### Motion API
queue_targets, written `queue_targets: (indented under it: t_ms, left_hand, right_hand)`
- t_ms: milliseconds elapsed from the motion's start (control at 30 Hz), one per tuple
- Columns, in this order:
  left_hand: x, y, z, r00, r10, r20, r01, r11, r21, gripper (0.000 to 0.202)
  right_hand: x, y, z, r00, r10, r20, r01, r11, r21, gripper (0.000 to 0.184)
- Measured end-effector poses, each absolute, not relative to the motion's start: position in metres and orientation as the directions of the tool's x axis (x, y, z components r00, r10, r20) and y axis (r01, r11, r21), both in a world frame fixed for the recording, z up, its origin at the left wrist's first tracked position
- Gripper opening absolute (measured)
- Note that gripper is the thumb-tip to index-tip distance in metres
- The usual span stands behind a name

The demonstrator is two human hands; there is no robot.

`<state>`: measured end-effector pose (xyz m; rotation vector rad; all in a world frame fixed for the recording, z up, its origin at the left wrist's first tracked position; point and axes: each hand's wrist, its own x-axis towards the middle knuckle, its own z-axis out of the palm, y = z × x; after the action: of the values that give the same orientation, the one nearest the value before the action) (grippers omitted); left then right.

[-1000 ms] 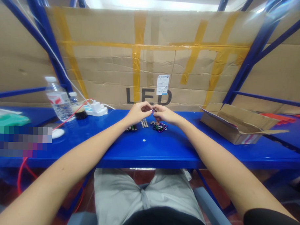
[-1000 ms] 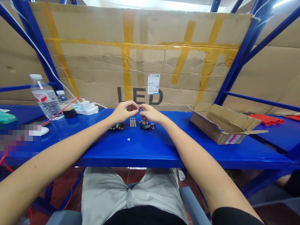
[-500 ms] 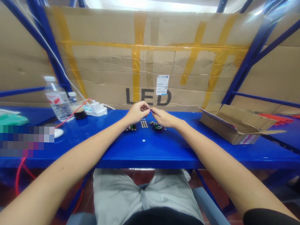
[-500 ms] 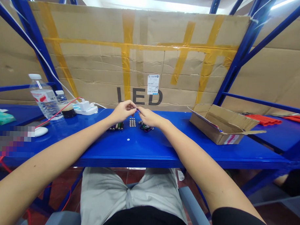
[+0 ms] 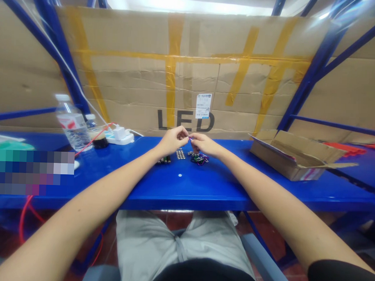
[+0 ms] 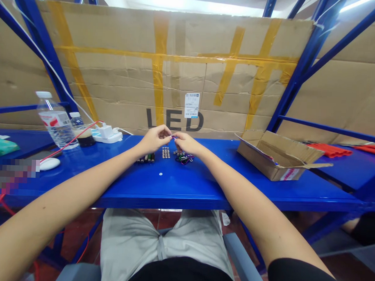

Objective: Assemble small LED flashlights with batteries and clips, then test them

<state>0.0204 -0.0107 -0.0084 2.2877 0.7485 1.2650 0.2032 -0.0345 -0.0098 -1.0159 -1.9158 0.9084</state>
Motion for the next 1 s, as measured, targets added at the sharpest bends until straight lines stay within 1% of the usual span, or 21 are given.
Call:
queue_targets:
  t_ms: [67,133,200,267,367,467,567,667,733,800,867,933,1000]
  left_hand:
    - [0.021,-0.014,-0.008,0.471,0.596,0.650,0.288,-0.801,0.525,0.007]
    - [0.022,-0.017,-0.007,0.498,0.561,0.662,0.323,-0.828,0.459,0.006]
    - [0.024,-0.019,-0.007,0.508,0.534,0.675,0.356,-0.844,0.400,0.004]
    - [0.026,-0.019,-0.008,0.509,0.516,0.688,0.381,-0.853,0.358,0.002]
    - [0.027,-0.017,-0.011,0.497,0.521,0.694,0.401,-0.847,0.349,0.002]
    - [0.028,-0.013,-0.013,0.485,0.540,0.688,0.416,-0.834,0.362,0.003]
    - [0.028,-0.011,-0.014,0.495,0.544,0.678,0.439,-0.830,0.345,0.006]
    - [0.026,-0.010,-0.013,0.541,0.511,0.668,0.450,-0.847,0.284,0.006]
    - [0.025,-0.010,-0.012,0.606,0.466,0.644,0.425,-0.875,0.233,0.005]
    - [0.025,-0.011,-0.012,0.662,0.435,0.611,0.394,-0.895,0.210,0.008]
    - [0.026,-0.012,-0.012,0.678,0.443,0.587,0.384,-0.894,0.232,0.010]
    - [0.028,-0.011,-0.013,0.660,0.473,0.584,0.392,-0.879,0.271,0.016]
    - [0.029,-0.008,-0.015,0.627,0.513,0.586,0.414,-0.857,0.307,0.023]
  right_hand:
    - [0.203,-0.035,-0.010,-0.370,0.881,0.296,0.348,0.427,-0.835,0.011]
    - [0.202,-0.035,-0.009,-0.358,0.884,0.301,0.412,0.439,-0.798,0.014]
    - [0.202,-0.035,-0.008,-0.345,0.881,0.325,0.486,0.463,-0.741,0.016]
    - [0.201,-0.034,-0.008,-0.327,0.865,0.381,0.550,0.502,-0.667,0.017]
    - [0.199,-0.031,-0.009,-0.314,0.840,0.442,0.640,0.531,-0.556,0.020]
    - [0.199,-0.029,-0.012,-0.327,0.845,0.422,0.703,0.516,-0.489,0.022]
    - [0.200,-0.028,-0.013,-0.350,0.846,0.403,0.728,0.516,-0.452,0.023]
    - [0.201,-0.027,-0.012,-0.371,0.840,0.395,0.711,0.531,-0.461,0.022]
    - [0.203,-0.027,-0.012,-0.375,0.837,0.399,0.680,0.540,-0.495,0.020]
    - [0.206,-0.027,-0.012,-0.356,0.843,0.403,0.643,0.534,-0.549,0.017]
    - [0.210,-0.026,-0.013,-0.320,0.867,0.382,0.605,0.497,-0.622,0.015]
    - [0.215,-0.022,-0.014,-0.289,0.898,0.331,0.572,0.439,-0.693,0.015]
    - [0.222,-0.018,-0.013,-0.255,0.922,0.290,0.568,0.385,-0.727,0.016]
